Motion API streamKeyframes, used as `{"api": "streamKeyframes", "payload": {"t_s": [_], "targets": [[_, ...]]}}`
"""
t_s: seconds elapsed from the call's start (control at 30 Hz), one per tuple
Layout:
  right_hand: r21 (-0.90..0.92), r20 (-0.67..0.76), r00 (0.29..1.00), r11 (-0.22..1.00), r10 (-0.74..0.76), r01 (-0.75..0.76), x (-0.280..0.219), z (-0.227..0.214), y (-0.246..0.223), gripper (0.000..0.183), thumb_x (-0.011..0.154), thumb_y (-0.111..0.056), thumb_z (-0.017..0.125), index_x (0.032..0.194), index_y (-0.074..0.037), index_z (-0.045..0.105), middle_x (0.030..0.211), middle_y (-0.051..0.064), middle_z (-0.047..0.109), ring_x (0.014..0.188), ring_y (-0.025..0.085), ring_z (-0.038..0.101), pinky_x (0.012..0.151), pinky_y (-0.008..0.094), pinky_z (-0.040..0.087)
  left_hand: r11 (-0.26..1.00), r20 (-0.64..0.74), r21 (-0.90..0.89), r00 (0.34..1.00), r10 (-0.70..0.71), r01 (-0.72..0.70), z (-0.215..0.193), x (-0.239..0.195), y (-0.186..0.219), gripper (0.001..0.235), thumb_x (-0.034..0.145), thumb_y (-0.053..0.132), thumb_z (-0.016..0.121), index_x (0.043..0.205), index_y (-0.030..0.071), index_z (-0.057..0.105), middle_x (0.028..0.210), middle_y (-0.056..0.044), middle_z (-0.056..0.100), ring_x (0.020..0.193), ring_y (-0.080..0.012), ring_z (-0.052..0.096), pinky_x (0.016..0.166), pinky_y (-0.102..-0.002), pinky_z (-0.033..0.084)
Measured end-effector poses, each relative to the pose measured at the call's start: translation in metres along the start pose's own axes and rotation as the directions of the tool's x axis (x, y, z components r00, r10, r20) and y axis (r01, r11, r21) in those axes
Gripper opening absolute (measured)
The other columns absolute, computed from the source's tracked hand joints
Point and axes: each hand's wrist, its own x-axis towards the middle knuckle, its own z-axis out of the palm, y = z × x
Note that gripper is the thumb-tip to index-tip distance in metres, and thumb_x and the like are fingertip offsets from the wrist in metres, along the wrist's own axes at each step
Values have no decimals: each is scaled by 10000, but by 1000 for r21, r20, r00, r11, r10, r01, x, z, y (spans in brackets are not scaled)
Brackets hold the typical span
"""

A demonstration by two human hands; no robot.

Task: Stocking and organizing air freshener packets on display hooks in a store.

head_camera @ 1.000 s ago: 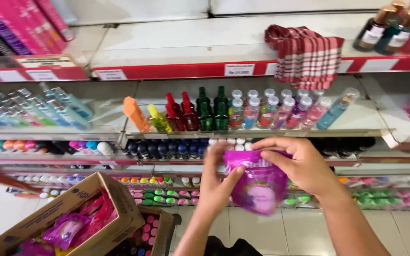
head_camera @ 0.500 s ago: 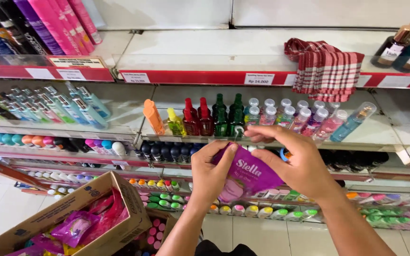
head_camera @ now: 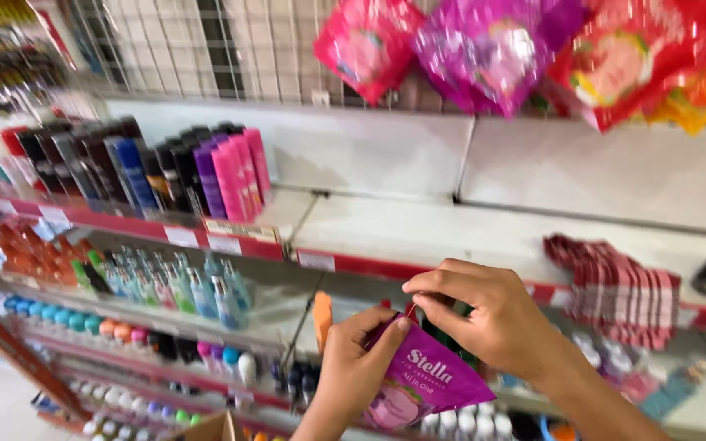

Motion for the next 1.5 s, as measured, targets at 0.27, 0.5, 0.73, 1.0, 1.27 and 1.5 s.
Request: {"api": "streamKeyframes", "payload": {"t_s": [0.27, 0.5, 0.73, 1.0, 1.27, 1.5], "targets": [[157, 79, 989, 979, 121, -133, 116, -27, -7, 178, 850, -99, 756, 1020, -50, 774, 889, 34, 830, 823, 107, 779, 740, 260, 613, 997, 94, -53, 993, 68, -63, -58, 104, 56, 250, 934, 220, 697, 1008, -9, 762, 721, 1, 693, 648, -34, 566, 554, -235, 479], [52, -11, 999, 998, 35, -34, 229, -60, -13, 143, 923, -69, 685, 1034, -40, 771, 918, 60, 803, 824, 119, 763, 698, 295, 628, 921, 104, 192, 940, 324, -339, -89, 192, 117, 342, 909, 313, 716, 1077, 15, 726, 786, -40, 715, 682, -80, 639, 621, -280, 537], [57, -161, 984, 996, 80, -72, 320, -87, 22, 122, 946, -25, 681, 1042, 28, 736, 874, 130, 763, 725, 147, 734, 672, 278, 618, 955, 235, 86, 937, 258, -284, -107, 283, 90, 404, 881, 301, 750, 1159, 11, 716, 885, -39, 755, 766, -93, 649, 714, -301, 553], [175, -369, 910, 976, 190, -133, 396, -104, 82, 84, 901, 19, 726, 966, 55, 689, 869, 132, 744, 707, 158, 740, 656, 282, 641, 956, 63, -108, 958, 279, -271, -106, 361, 93, 347, 905, 270, 745, 1108, -11, 744, 878, -47, 745, 741, -87, 649, 671, -275, 549], [185, -453, 865, 972, 213, -142, 432, -100, 107, 18, 915, 3, 733, 918, 20, 728, 818, 88, 736, 675, 128, 728, 634, 265, 646, 950, -38, -74, 953, 300, -303, -108, 385, 81, 301, 908, 259, 734, 1008, -22, 777, 787, -67, 757, 639, -92, 682, 571, -267, 570], [123, -468, 853, 973, 232, -197, 433, -99, 95, 47, 929, -12, 724, 900, 24, 734, 803, 92, 737, 679, 128, 739, 620, 254, 644, 969, -16, -103, 974, 226, -226, -109, 382, 86, 259, 906, 221, 738, 1015, -12, 768, 814, -76, 772, 656, -113, 727, 591, -263, 616]]}}
